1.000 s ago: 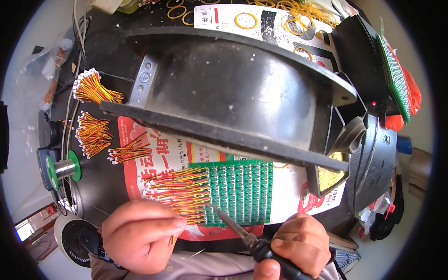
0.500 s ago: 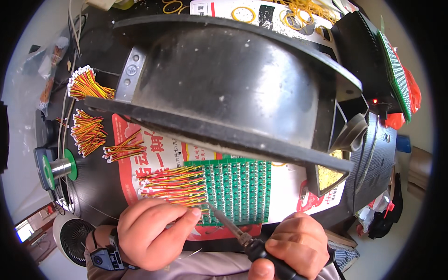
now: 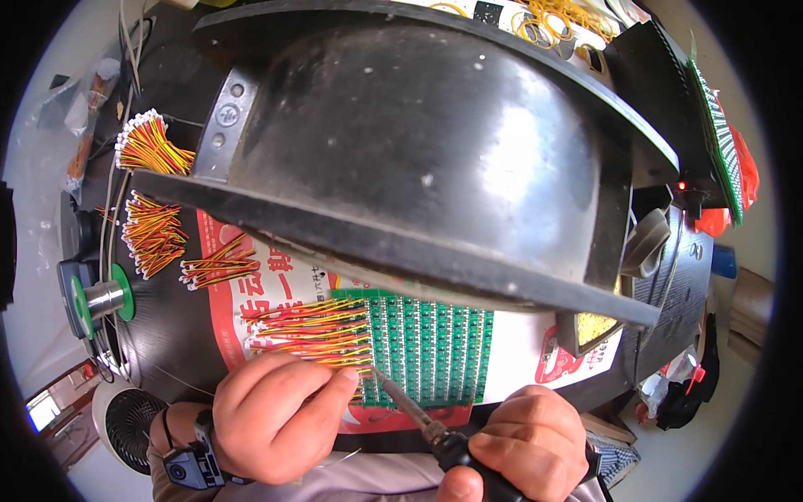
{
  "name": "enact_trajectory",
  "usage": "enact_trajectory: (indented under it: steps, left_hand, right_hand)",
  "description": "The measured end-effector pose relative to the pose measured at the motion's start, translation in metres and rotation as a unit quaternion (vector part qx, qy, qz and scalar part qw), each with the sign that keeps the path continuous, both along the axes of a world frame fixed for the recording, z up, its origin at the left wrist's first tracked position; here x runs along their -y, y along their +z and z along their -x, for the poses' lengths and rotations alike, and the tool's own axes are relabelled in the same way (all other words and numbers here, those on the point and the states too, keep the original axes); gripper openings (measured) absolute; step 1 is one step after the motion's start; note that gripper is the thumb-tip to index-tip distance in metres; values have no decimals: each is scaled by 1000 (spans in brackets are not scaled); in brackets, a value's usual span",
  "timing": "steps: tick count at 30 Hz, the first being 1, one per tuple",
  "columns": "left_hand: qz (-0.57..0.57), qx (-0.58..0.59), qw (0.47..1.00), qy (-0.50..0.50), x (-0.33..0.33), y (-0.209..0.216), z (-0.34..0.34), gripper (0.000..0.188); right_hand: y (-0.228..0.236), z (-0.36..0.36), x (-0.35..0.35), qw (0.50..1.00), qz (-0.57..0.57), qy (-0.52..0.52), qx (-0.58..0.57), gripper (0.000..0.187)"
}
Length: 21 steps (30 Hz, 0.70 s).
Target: Soldering small electrical wires with connector ends onto a green circuit board.
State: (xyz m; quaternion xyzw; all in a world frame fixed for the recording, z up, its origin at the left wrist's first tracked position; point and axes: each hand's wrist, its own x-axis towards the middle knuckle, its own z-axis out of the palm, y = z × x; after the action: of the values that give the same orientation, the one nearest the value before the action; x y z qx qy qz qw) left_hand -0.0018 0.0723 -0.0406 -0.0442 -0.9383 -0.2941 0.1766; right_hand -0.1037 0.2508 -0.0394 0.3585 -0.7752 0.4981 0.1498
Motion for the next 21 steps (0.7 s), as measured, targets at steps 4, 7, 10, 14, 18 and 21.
enact_trajectory:
  steps: [4, 7, 10, 14, 18, 21]
  left_hand:
    - [12, 3, 1000, 3, -1, -1, 1, 20]
    - [12, 1, 1000, 1, -1, -1, 2, 20]
    - [13, 4, 1000, 1, -1, -1, 2, 21]
    - [8, 12, 1000, 0, -1, 1, 3, 21]
    - [9, 3, 1000, -9, 1, 0, 3, 22]
    - [6, -4, 1000, -6, 0, 0, 4, 22]
  right_hand:
    - [1, -1, 2, 1000, -7, -2, 3, 37]
    - [2, -1, 0, 1000, -5, -5, 5, 37]
    - [0, -4, -1, 1000, 1, -13, 7, 36]
    - [-1, -2, -8, 1000, 9, 7, 17, 34]
    - [2, -4, -5, 999, -5, 4, 32, 33]
    - [3, -4, -5, 1000, -4, -3, 26, 34]
